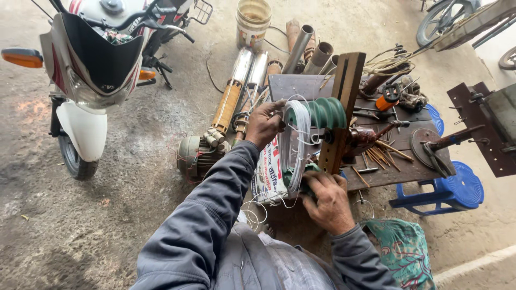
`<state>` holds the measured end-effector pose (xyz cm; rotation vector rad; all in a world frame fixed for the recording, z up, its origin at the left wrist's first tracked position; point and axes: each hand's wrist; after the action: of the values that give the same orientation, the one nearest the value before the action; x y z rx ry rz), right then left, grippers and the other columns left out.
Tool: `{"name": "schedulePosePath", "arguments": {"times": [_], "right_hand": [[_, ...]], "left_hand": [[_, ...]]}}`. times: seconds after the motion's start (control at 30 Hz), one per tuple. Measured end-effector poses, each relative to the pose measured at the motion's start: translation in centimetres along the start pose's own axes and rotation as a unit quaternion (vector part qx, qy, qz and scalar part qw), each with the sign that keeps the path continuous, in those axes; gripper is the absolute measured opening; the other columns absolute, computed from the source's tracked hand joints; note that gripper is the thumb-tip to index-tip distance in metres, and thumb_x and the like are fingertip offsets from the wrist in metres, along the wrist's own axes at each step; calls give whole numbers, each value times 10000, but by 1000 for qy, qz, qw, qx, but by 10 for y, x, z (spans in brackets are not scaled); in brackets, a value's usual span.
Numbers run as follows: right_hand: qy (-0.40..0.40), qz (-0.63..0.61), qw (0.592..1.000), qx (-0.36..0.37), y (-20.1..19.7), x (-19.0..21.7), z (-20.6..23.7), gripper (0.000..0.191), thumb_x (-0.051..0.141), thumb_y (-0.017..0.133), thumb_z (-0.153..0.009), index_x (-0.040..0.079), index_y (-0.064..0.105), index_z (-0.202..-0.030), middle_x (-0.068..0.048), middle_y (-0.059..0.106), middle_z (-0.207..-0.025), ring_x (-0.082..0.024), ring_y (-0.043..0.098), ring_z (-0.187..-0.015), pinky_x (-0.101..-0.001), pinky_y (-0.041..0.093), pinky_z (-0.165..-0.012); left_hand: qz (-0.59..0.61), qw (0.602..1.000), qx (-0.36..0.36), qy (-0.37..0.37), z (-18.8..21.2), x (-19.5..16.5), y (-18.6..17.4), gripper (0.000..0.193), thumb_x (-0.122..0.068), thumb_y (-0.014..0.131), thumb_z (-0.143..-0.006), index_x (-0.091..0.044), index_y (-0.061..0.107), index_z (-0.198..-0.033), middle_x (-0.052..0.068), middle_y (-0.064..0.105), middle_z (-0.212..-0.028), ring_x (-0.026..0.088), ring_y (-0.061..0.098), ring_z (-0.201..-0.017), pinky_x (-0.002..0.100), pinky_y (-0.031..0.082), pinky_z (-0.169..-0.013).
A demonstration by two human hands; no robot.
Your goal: The person winds white wire onto a spool mounted on a wooden frame using a hand-cranked machine clamped in a bench vise, guiding the wire by hand. They then tie the wound coil, remove it from the spool, and handle the finished coil before reaching back toward the machine.
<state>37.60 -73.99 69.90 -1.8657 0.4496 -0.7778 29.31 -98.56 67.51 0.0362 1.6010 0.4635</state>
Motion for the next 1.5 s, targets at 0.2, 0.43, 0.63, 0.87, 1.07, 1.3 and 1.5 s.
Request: {"name": "schedulePosePath", "arguments": {"times": [0.2, 0.43, 0.63, 0.87, 1.07, 1.3, 1.5], "right_hand": [[-8, -42, 999, -3, 17, -21, 4, 486, 197, 761, -738, 93, 694, -1209, -56, 684, -1255, -259, 627, -1167, -440, 375, -1028], [110, -235, 965, -41, 25, -33, -15, 341, 100, 719, -856, 26, 688, -1188, -109, 720, -1086, -205, 732, -903, -356, 597, -807], [89, -170, 937, -292, -1, 16, -43, 412, 129, 754, -935, -24, 635, -1299, -130, 701, -1054, -180, 703, -858, -318, 578, -767], [110, 58, 935, -332, 7, 51, -85, 219, 73, 750, -967, 38, 724, -1181, -89, 688, -990, -261, 701, -843, -366, 565, -737], [147, 92, 929, -327, 19, 62, -84, 221, 44, 742, -941, 12, 735, -1159, -114, 676, -951, -276, 688, -794, -379, 556, -698], [291, -137, 891, -320, 27, 43, -31, 148, 56, 733, -955, 8, 733, -1096, -88, 719, -890, -177, 672, -743, -337, 538, -660], [366, -244, 872, -215, 79, 32, 11, 177, 155, 774, -920, 17, 762, -1029, -76, 739, -851, -141, 656, -731, -316, 535, -657]], "left_hand": [[93, 989, 115, -12, -11, -2, -2, 472, -377, 647, -996, -77, 675, -1359, -11, 702, -979, 66, 626, -809, 247, 542, -691], [36, 979, 193, 54, -27, 3, -1, 456, -360, 773, -957, -79, 681, -1304, 20, 739, -1139, 78, 675, -1017, 263, 569, -903], [-26, 971, 229, 60, -32, 16, -6, 425, -310, 767, -977, -86, 686, -1329, 21, 670, -1029, 78, 624, -882, 257, 563, -800], [-48, 961, 237, 133, -33, 16, -13, 393, -245, 757, -975, -72, 690, -1321, 2, 650, -1223, 65, 553, -881, 230, 504, -805], [57, 972, 217, 75, -28, 15, -2, 368, -241, 745, -993, -38, 695, -1295, 13, 656, -1235, 53, 622, -945, 209, 525, -829], [25, 981, 192, 12, -25, 13, 6, 321, -207, 813, -936, -27, 723, -1186, 38, 721, -1011, 72, 654, -827, 221, 540, -718], [-37, 977, 199, 70, -24, -4, 8, 273, -184, 778, -948, -25, 743, -1167, 35, 720, -1087, 84, 664, -908, 246, 552, -790]]}}
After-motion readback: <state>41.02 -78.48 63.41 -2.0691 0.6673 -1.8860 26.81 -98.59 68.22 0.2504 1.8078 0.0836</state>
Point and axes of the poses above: each hand's wrist, its own z-axis away from the middle knuckle, its own y-axis out of the palm, x = y × z
